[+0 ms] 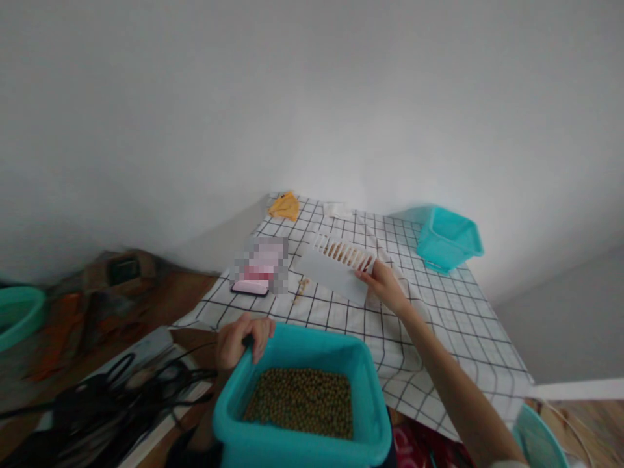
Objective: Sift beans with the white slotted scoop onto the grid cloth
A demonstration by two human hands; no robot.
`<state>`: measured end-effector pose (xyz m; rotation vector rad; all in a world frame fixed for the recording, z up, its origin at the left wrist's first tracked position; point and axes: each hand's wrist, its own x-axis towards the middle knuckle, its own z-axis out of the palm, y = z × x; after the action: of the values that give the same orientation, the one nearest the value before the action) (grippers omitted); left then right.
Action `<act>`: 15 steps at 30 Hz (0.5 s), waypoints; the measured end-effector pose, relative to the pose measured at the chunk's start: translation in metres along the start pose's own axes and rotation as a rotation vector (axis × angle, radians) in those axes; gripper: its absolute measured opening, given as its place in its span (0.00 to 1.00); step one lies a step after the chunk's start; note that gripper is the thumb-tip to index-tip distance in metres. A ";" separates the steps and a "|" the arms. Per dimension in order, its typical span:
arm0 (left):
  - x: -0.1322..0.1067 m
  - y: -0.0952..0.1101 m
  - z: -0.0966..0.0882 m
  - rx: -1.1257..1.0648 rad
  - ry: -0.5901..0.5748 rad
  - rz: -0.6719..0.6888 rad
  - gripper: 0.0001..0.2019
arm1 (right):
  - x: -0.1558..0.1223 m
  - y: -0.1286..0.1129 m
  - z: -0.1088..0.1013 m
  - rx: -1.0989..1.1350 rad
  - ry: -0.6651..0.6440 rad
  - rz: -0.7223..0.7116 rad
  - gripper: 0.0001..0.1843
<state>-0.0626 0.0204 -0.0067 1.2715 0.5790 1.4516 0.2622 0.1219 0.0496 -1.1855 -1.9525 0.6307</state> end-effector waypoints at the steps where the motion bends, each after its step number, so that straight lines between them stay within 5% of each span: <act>1: 0.000 0.001 -0.002 0.005 -0.001 0.000 0.35 | 0.000 -0.001 0.001 -0.011 0.002 -0.002 0.16; 15: 0.004 0.016 -0.042 0.113 -0.030 -0.091 0.33 | -0.004 -0.003 0.002 0.068 -0.054 -0.024 0.17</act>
<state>-0.1065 0.0308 -0.0039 1.3361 0.6981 1.3381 0.2601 0.1167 0.0487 -1.1119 -1.9712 0.7173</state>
